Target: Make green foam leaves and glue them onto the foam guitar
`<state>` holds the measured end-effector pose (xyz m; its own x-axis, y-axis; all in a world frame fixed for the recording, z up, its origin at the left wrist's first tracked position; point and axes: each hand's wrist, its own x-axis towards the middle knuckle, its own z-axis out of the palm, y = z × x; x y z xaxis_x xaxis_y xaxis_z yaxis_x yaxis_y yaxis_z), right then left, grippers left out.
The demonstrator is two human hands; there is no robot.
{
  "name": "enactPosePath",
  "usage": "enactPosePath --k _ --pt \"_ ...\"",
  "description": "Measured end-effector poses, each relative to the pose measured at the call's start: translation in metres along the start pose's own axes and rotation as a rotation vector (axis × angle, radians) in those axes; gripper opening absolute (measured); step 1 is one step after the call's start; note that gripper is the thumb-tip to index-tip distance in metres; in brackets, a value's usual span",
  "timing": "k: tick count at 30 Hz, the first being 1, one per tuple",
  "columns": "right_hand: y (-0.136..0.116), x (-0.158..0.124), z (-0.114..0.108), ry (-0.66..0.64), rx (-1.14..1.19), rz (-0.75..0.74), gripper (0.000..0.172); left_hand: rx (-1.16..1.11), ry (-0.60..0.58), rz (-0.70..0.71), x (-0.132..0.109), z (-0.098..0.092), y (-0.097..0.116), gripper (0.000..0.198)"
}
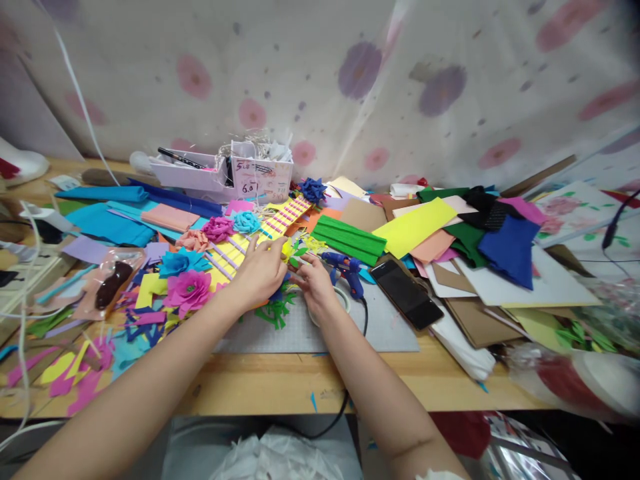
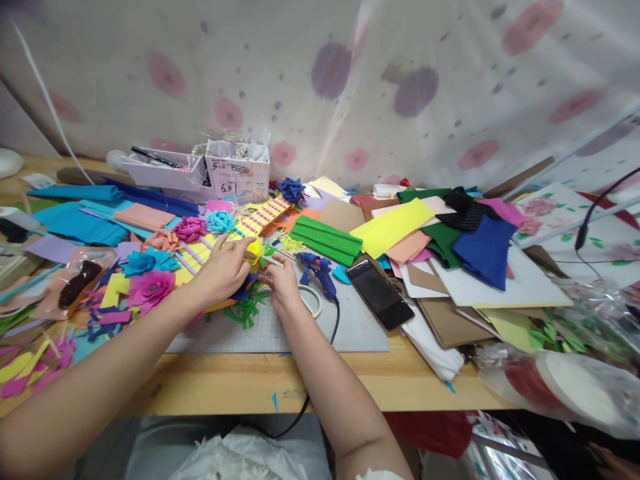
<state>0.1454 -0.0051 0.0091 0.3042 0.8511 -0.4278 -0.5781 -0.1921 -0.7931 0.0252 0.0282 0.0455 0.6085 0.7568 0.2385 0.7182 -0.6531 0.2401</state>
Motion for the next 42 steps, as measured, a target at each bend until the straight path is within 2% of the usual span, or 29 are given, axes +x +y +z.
enactPosePath --k 13,21,29,32,36,42 --pt "0.001 -0.002 0.0 0.025 0.062 0.029 0.033 -0.018 0.002 -0.032 0.002 0.002 0.0 0.045" --pt "0.003 -0.004 -0.008 -0.043 0.038 -0.02 0.033 -0.035 0.02 -0.043 0.0 0.0 -0.002 0.046" --pt "0.001 -0.003 -0.004 -0.057 0.029 -0.011 0.035 -0.034 0.017 -0.024 0.001 0.002 -0.002 0.046" --pt "-0.001 -0.004 -0.004 -0.05 0.018 -0.005 0.036 -0.09 0.039 -0.033 0.0 -0.003 -0.002 0.046" --pt "-0.007 -0.005 -0.008 -0.018 0.001 -0.035 0.035 -0.216 0.139 -0.076 -0.003 -0.016 -0.01 0.045" --pt "-0.037 0.003 -0.007 0.032 -0.051 -0.166 0.028 -0.418 0.318 -0.286 -0.016 -0.045 -0.049 0.043"
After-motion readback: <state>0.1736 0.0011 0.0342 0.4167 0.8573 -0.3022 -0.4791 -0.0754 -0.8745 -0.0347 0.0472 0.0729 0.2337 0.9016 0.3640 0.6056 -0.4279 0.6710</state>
